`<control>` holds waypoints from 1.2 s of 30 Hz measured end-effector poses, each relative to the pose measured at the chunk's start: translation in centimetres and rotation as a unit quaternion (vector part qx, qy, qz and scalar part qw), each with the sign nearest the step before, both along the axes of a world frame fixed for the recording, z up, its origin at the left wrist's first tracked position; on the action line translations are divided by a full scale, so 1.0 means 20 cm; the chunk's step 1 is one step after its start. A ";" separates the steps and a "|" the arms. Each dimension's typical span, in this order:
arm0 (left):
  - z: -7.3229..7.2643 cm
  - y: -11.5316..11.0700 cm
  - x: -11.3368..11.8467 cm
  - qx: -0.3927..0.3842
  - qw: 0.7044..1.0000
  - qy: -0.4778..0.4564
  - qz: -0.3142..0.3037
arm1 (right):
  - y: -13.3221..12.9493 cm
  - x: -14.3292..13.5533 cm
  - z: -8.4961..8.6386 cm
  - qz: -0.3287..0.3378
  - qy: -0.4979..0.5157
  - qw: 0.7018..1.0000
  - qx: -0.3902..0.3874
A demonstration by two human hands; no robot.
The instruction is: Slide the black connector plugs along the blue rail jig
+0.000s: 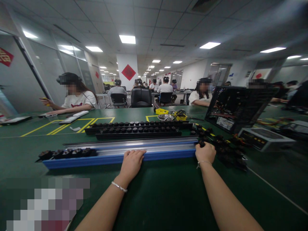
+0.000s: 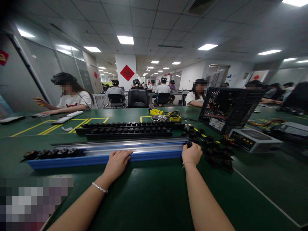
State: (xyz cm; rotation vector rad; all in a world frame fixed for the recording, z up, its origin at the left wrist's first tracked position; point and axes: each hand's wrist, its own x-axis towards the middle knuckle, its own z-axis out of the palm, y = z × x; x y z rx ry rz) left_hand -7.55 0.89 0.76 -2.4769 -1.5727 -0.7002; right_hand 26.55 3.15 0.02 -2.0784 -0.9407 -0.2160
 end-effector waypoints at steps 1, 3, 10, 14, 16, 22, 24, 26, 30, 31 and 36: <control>0.00 0.00 0.00 0.000 1.000 0.000 0.000 | 0.00 0.00 0.00 -0.001 0.002 1.000 0.000; 0.00 0.00 0.00 0.001 1.000 -0.002 0.001 | 0.00 0.01 0.00 -0.004 0.007 1.000 0.002; 0.00 0.00 0.00 -0.005 1.000 -0.003 0.000 | -0.01 0.02 0.01 -0.011 0.028 0.999 -0.014; 0.00 0.00 0.00 -0.006 1.000 0.001 0.001 | -0.02 0.01 0.03 -0.021 0.042 0.999 -0.024; 0.00 0.00 0.00 -0.006 1.000 0.003 0.001 | -0.03 0.00 0.04 -0.024 0.051 0.998 -0.030; 0.00 0.00 0.00 -0.006 1.000 -0.002 0.002 | -0.04 -0.01 0.07 -0.033 0.070 0.996 -0.046; 0.00 0.00 0.00 -0.007 1.000 -0.005 0.002 | -0.05 -0.01 0.07 -0.032 0.071 0.996 -0.041; 0.00 0.00 0.00 -0.008 1.000 -0.005 0.001 | -0.05 0.00 0.07 -0.030 0.073 0.996 -0.033; -0.01 0.00 0.00 -0.008 1.000 -0.007 0.001 | -0.05 0.02 0.07 -0.034 0.082 0.996 -0.031; -0.01 0.00 0.00 -0.007 1.000 -0.008 0.000 | -0.05 0.02 0.07 -0.035 0.085 0.995 -0.032; 0.00 0.00 0.00 -0.007 1.000 -0.009 0.001 | -0.05 0.03 0.06 -0.034 0.090 0.995 -0.021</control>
